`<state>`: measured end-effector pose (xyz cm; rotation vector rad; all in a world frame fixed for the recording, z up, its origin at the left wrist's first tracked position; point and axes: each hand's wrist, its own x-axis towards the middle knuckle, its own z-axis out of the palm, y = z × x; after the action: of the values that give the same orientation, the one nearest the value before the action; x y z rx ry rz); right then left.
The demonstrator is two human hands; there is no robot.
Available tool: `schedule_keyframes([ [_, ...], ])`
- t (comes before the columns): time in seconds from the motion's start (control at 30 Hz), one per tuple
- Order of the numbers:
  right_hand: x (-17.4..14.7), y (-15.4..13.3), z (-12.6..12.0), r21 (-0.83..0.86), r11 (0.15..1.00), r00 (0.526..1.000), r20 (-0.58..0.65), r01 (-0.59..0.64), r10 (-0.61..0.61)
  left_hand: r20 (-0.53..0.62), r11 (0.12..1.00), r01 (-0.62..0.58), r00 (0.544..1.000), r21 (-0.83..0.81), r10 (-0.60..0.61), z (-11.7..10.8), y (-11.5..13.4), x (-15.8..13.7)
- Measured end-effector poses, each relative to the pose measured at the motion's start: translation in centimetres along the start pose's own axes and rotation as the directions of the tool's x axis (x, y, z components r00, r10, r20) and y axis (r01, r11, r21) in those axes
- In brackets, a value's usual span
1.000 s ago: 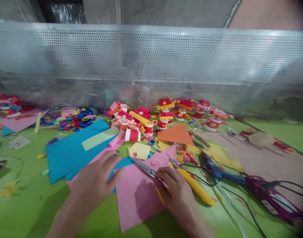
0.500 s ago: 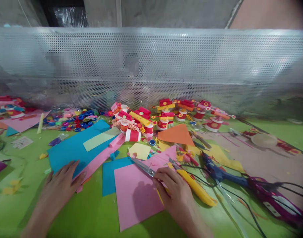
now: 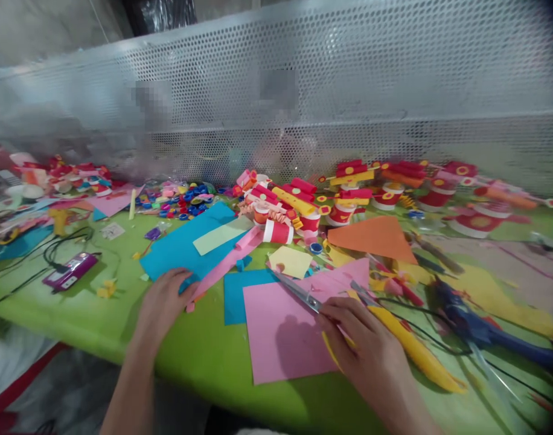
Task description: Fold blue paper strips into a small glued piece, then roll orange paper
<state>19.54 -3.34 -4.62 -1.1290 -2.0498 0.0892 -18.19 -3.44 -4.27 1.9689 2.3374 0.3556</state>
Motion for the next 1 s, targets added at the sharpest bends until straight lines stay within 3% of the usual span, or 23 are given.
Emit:
schedule_keyframes([
  [0.27, 0.2, -0.5, -0.2, -0.002, 1.0, 1.0, 0.023, -0.019, 0.019, 0.061, 0.999, 0.023, 0.998, 0.041, -0.025, -2.1, 2.7, -0.9],
  [0.5, 0.0, -0.5, -0.2, -0.008, 0.999, 0.999, 0.017, -0.034, 0.034, -0.207, 0.974, 0.076, 0.978, 0.213, -0.032, -0.2, 2.2, -1.0],
  [0.73, 0.1, -0.3, -0.1, -0.036, 0.999, 1.0, 0.007, 0.01, -0.01, -0.477, 0.988, 0.071, 0.879, 0.134, 0.001, 1.2, 1.2, -0.5],
  [0.9, 0.0, -0.1, -0.1, -0.031, 0.999, 1.0, 0.018, 0.012, -0.011, -0.538, 0.989, 0.11, 0.842, 0.095, -0.042, 1.4, 0.9, -0.5],
  [1.0, -0.1, 0.1, 0.1, -0.055, 0.998, 1.0, 0.018, 0.024, -0.023, -0.521, 0.983, 0.133, 0.852, 0.126, -0.048, 1.3, 0.9, -0.4],
])
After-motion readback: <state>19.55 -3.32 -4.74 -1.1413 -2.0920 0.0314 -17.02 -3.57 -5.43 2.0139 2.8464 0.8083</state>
